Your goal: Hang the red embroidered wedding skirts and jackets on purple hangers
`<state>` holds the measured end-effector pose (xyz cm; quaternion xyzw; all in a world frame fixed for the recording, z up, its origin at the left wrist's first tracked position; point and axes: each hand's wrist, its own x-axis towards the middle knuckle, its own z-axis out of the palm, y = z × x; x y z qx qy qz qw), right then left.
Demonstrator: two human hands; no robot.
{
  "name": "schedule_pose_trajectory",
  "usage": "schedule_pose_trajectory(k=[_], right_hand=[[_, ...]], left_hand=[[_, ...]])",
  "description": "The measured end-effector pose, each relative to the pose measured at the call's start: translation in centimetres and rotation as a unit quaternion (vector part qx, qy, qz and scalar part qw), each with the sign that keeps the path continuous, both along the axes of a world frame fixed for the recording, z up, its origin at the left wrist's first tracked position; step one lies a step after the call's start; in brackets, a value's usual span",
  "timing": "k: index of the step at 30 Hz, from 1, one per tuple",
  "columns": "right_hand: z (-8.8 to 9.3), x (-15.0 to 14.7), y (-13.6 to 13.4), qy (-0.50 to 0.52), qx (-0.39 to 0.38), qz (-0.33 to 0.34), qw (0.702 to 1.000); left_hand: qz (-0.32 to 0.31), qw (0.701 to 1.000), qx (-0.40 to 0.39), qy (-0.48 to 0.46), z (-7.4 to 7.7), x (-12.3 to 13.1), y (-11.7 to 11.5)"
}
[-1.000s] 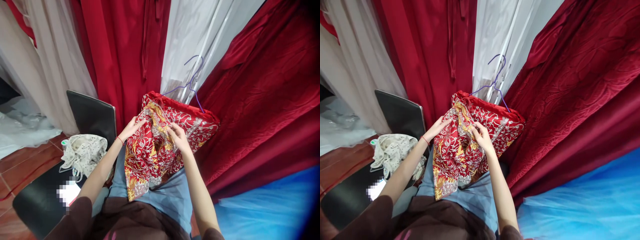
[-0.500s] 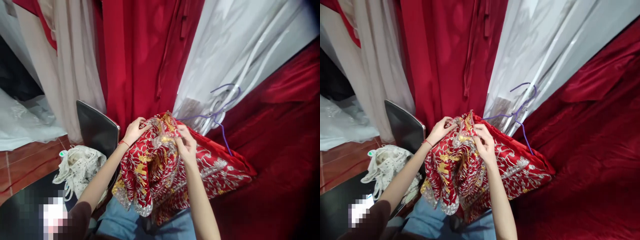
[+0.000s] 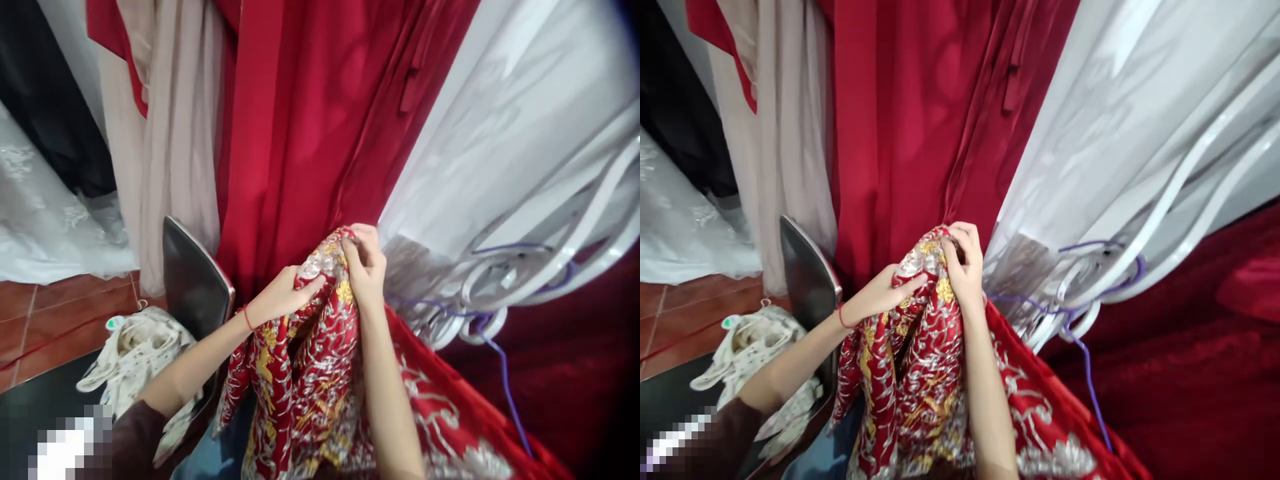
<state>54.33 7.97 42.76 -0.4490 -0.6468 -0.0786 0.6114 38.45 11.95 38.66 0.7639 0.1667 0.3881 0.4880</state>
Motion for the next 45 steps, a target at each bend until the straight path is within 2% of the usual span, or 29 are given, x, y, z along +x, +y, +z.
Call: schedule_pose_trajectory(k=[3, 8, 12, 14, 17, 20, 23, 26, 28, 31, 34, 36, 41, 45], right_hand=[[0.5, 1.2, 1.4, 0.019, -0.012, 0.024, 0.999], [1.9, 1.1, 0.4, -0.039, -0.103, 0.11, 0.988], [2.8, 0.4, -0.9, -0.125, -0.104, 0.075, 0.984], [2.3, 0.2, -1.5, -0.139, -0.092, 0.059, 0.984], [0.5, 0.3, -2.4, -0.124, -0.1, 0.06, 0.985], [-0.9, 0.8, -3.2, -0.08, -0.134, 0.036, 0.987], [-1.1, 1.4, -3.9, -0.079, -0.22, 0.032, 0.972], [-0.5, 1.8, -4.3, -0.122, -0.313, 0.048, 0.941], [-0.1, 1.7, -4.4, -0.135, -0.313, 0.015, 0.94], [0.4, 1.2, -4.3, -0.122, -0.27, -0.029, 0.955], [0.8, 0.1, -4.2, -0.107, -0.24, -0.043, 0.964], [1.1, -0.9, -4.1, -0.109, -0.233, -0.045, 0.965], [1.4, -2.7, -3.8, -0.115, -0.229, -0.069, 0.964], [1.0, -3.1, -3.1, -0.057, -0.205, -0.087, 0.973]], left_hand=[[0.009, 0.997, -0.071, -0.041, 0.5, 1.4, 2.1], [0.033, 0.987, -0.117, -0.107, 1.1, 1.3, 3.6], [0.042, 0.986, -0.095, -0.133, 0.8, 0.5, 3.5], [0.039, 0.986, -0.084, -0.14, 0.2, 0.2, 3.1], [0.033, 0.987, -0.059, -0.148, -0.9, -0.1, 2.7], [0.071, 0.983, -0.051, -0.16, -1.6, -0.4, 2.6], [0.118, 0.972, -0.073, -0.188, -1.6, -0.7, 3.0], [0.12, 0.969, -0.067, -0.203, -1.1, -1.1, 3.7], [0.094, 0.977, -0.08, -0.174, -0.3, -1.7, 4.6], [0.07, 0.993, -0.086, -0.042, 1.3, -3.2, 6.4], [0.103, 0.987, -0.006, 0.123, 2.8, -4.6, 8.3], [0.12, 0.976, 0.041, 0.179, 3.4, -5.2, 9.3], [0.175, 0.965, 0.095, 0.168, 3.4, -4.8, 10.9], [0.213, 0.961, 0.137, 0.114, 3.3, -4.0, 12.1]])
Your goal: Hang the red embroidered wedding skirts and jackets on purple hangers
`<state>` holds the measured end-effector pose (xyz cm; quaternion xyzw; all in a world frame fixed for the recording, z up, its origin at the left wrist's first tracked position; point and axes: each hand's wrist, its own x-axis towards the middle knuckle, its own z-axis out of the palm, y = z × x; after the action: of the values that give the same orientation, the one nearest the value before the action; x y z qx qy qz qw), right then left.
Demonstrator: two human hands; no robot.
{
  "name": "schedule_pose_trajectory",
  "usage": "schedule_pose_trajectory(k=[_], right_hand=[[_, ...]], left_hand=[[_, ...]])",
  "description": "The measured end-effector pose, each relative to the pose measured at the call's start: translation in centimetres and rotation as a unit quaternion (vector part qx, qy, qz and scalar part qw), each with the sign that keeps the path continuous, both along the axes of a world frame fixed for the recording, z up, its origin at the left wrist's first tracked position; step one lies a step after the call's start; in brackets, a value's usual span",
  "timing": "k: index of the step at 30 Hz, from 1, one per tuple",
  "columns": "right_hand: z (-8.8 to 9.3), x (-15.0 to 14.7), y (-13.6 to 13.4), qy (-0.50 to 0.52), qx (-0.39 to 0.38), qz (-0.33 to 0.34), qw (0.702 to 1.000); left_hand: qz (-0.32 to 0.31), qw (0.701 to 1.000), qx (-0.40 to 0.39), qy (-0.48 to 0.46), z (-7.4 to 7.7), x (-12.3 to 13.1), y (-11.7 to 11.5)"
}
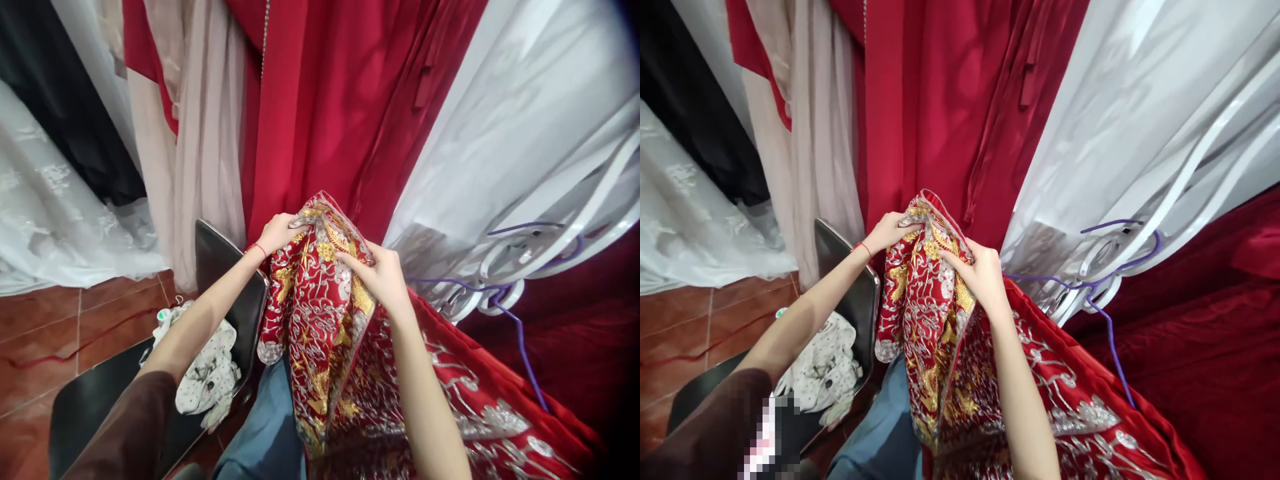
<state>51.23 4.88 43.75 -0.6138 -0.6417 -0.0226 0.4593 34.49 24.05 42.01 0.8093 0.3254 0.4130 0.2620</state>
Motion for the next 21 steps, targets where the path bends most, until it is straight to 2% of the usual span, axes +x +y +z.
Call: schedule_pose_trajectory(k=[4, 7, 10, 13, 15, 18, 20, 21], right_hand=[[-1.7, -0.4, 0.6, 0.094, 0.012, 0.07, 0.993], [-3.7, -0.8, 1.4, 0.109, -0.02, 0.095, 0.989], [-4.6, -1.3, 3.6, 0.045, -0.049, 0.006, 0.998], [-3.1, -2.2, 6.7, -0.041, -0.038, -0.11, 0.992], [-1.1, -3.5, 8.4, -0.09, -0.021, -0.142, 0.986], [1.3, -7.1, 9.1, -0.144, 0.024, -0.131, 0.981], [1.2, -10.1, 8.1, -0.187, 0.064, -0.085, 0.977], [0.4, -11.6, 7.2, -0.22, 0.086, -0.051, 0.97]], left_hand=[[-0.007, 0.998, 0.017, -0.059, 0.5, 0.5, 1.2], [-0.003, 0.995, 0.048, -0.09, 0.6, 0.4, 2.4], [-0.05, 0.986, 0.065, -0.145, 0.2, -0.2, 4.5], [-0.065, 0.968, 0.045, -0.239, -0.3, -1.5, 7.7], [-0.04, 0.952, 0.019, -0.303, -0.5, -3.2, 9.9], [-0.027, 0.932, 0.002, -0.36, -0.5, -7.9, 12.1], [-0.043, 0.942, 0.009, -0.332, -0.8, -12.6, 12.0], [-0.05, 0.951, 0.011, -0.305, -1.2, -15.2, 11.3]])
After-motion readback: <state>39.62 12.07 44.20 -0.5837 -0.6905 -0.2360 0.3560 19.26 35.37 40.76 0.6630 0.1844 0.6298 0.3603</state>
